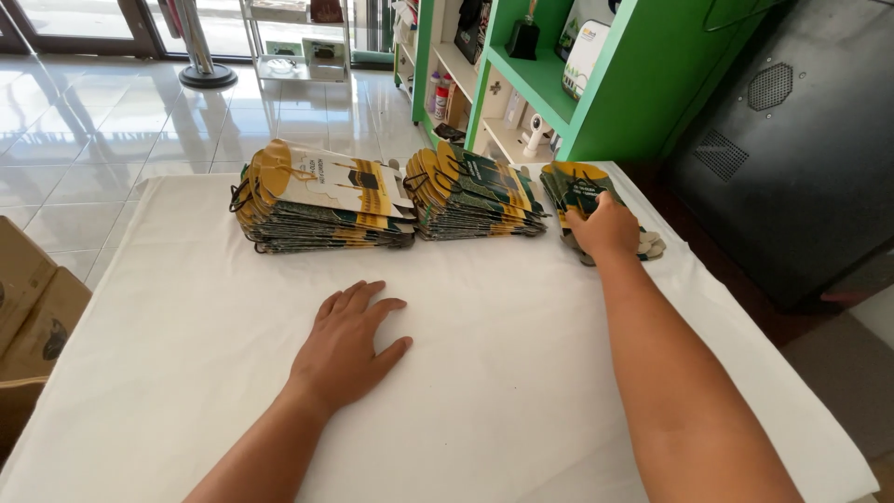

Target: Folding and assembling cardboard souvenir boxes from flat templates at a workshop table.

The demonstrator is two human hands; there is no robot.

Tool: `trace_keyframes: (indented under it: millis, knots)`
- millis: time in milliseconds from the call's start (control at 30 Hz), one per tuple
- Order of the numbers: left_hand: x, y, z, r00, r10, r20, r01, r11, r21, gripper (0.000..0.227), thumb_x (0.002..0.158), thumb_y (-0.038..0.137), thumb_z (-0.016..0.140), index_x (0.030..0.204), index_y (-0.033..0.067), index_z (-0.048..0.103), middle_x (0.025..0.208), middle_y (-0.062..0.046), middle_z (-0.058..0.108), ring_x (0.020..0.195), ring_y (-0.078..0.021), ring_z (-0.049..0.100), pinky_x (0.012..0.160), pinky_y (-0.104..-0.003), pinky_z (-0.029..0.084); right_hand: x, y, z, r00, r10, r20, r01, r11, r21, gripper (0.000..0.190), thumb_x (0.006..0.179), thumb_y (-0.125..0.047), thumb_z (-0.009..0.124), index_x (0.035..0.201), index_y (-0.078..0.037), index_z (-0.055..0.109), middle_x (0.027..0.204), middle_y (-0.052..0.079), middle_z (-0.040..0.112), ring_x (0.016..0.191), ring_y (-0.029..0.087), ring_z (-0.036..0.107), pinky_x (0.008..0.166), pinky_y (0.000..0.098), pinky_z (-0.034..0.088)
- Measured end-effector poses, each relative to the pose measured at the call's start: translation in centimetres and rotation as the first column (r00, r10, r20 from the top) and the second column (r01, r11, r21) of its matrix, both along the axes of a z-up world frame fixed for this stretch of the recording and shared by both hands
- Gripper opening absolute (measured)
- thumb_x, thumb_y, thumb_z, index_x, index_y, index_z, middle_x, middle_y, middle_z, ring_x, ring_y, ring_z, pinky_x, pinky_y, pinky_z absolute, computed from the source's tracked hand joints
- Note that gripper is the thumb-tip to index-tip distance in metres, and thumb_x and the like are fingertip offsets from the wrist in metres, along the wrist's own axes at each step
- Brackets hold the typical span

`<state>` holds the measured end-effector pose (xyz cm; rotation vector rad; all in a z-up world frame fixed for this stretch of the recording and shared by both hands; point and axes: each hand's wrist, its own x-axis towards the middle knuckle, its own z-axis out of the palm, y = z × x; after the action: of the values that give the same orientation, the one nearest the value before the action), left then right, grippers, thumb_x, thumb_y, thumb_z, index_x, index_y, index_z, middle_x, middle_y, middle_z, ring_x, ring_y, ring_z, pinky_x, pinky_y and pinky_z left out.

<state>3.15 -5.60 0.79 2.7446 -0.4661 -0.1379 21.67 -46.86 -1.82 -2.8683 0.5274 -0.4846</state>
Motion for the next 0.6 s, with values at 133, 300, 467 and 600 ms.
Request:
trace_keyframes:
  millis: [133, 300, 467, 600]
  knots:
    - [-0.2, 0.0, -0.1, 1.000, 0.014, 0.001, -0.014, 0.999, -0.032, 0.048, 0.097, 0.040, 0.058, 0.143, 0.0249, 0.056, 0.157, -0.008, 0.043, 0.153, -0.0276, 0.030, 0.128, -0.050, 0.017, 0.0, -1.4, 1.1, 0.997, 0.079, 0.020, -0.079, 0.997, 0.007, 0.052, 0.100, -0.038, 0.051, 0.138, -0.003, 0.061, 0.110, 0.025, 0.071, 0.097, 0.042, 0.072, 0.071, 0.0514, 0.063]
    - [-1.0, 0.3, 0.7, 0.998, 0.056, -0.005, -0.055, 0.965, -0.256, 0.053, 0.097, 0.039, 0.062, 0.145, 0.0196, 0.054, 0.157, -0.013, 0.044, 0.154, -0.0303, 0.029, 0.127, -0.050, 0.019, -1.5, -4.2, 7.1, 0.976, -0.168, 0.137, 0.203, 0.928, -0.311, 0.036, 0.095, -0.019, 0.048, 0.101, -0.008, 0.082, 0.092, 0.022, 0.078, 0.089, 0.041, 0.077, 0.073, 0.0497, 0.062]
    - [0.5, 1.2, -2.2, 0.978, 0.208, 0.020, -0.148, 0.759, -0.634, 0.031, 0.088, 0.044, 0.070, 0.108, 0.0195, 0.072, 0.091, 0.003, 0.060, 0.094, -0.0137, 0.054, 0.084, -0.031, 0.044, -3.7, -5.7, 12.6, 0.936, -0.098, 0.337, 0.201, 0.938, -0.284, 0.019, 0.091, -0.021, 0.071, 0.103, -0.005, 0.071, 0.093, 0.021, 0.076, 0.081, 0.046, 0.073, 0.058, 0.0553, 0.057]
    - [0.9, 2.5, -1.2, 0.972, 0.160, -0.171, -0.235, 0.647, -0.726, 0.034, 0.094, 0.045, 0.063, 0.105, 0.0160, 0.074, 0.068, 0.005, 0.042, 0.064, -0.0093, 0.041, 0.062, -0.028, 0.033, -7.6, 0.8, 13.8, 0.758, 0.321, 0.568, -0.335, 0.938, -0.082, 0.018, 0.093, -0.016, 0.069, 0.097, 0.001, 0.065, 0.086, 0.015, 0.069, 0.072, 0.032, 0.065, 0.057, 0.0507, 0.046]
